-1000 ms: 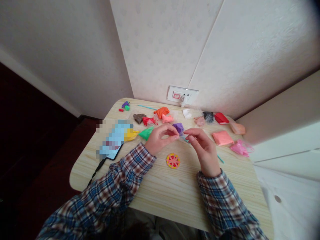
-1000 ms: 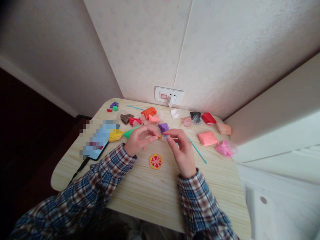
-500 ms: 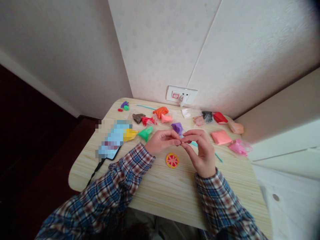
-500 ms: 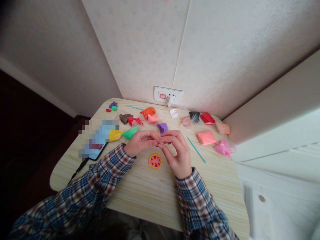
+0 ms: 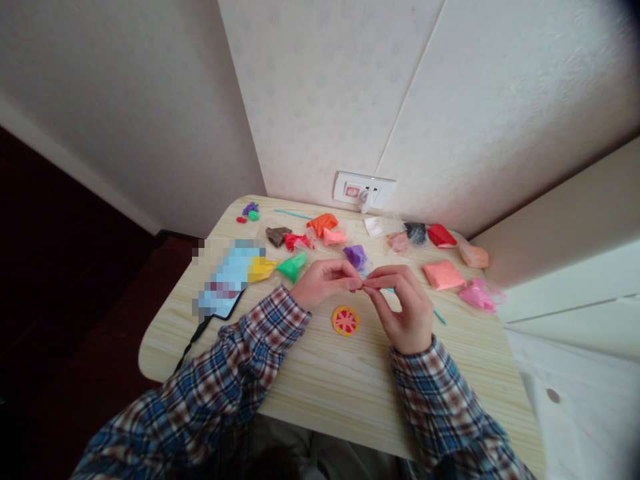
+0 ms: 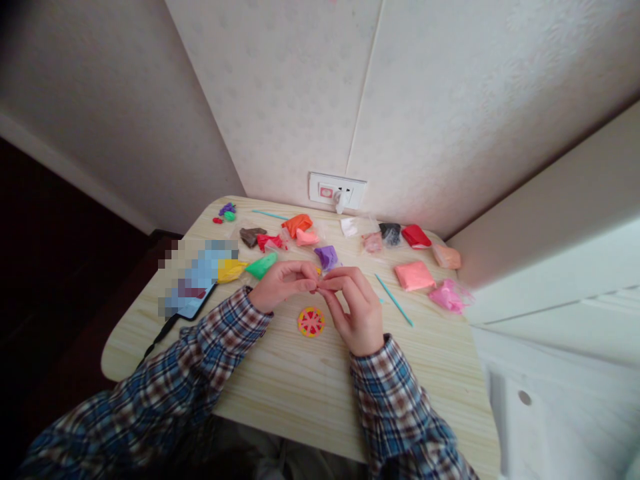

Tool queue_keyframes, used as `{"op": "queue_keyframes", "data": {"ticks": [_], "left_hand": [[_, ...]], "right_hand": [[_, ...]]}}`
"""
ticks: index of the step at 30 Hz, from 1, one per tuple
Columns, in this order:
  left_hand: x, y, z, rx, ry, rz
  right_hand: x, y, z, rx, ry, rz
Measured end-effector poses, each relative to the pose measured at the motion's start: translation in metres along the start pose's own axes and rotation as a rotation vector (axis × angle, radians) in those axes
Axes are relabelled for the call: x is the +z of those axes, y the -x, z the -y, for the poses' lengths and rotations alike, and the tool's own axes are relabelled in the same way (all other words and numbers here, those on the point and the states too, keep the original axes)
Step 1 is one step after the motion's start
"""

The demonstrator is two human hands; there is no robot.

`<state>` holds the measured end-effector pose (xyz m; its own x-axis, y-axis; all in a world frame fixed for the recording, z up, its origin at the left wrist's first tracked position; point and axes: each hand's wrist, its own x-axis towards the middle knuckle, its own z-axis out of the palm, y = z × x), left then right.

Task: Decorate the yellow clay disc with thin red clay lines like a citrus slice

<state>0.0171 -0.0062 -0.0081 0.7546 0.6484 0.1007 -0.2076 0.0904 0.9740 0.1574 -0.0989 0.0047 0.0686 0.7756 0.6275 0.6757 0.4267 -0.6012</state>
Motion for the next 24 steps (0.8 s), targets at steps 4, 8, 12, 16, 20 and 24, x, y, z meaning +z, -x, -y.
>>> {"op": "queue_keyframes", "data": {"ticks": [4,8,12,16,20,24], "left_hand": [[0.0004,0.0000,-0.0002,-0.002,0.001,0.004],[0.0005,-0.0002,0.0005,-0.026,0.019,0.005],[0.0003,0.0001,0.0016,-0.048,0.043,0.009],[0.0006,0.0004,0.0014,-0.055,0.059,0.007],[0.0009,0.0003,0.0002,-0.059,0.062,-0.009],[0.0005,0.0002,-0.0003,-0.069,0.065,-0.016]], "right_hand": [[-0.0003,0.0006,-0.0009,-0.022,0.020,-0.016],[-0.0001,0.0005,-0.0012,-0.053,0.059,-0.023],[0.0008,-0.0005,-0.0014,-0.105,0.086,-0.034],[0.0013,-0.0015,-0.0009,-0.096,0.068,-0.035],[0.0012,-0.0026,-0.0007,-0.017,0.009,-0.061],[0.0007,-0.0033,-0.0016,0.019,-0.013,-0.094]]}}
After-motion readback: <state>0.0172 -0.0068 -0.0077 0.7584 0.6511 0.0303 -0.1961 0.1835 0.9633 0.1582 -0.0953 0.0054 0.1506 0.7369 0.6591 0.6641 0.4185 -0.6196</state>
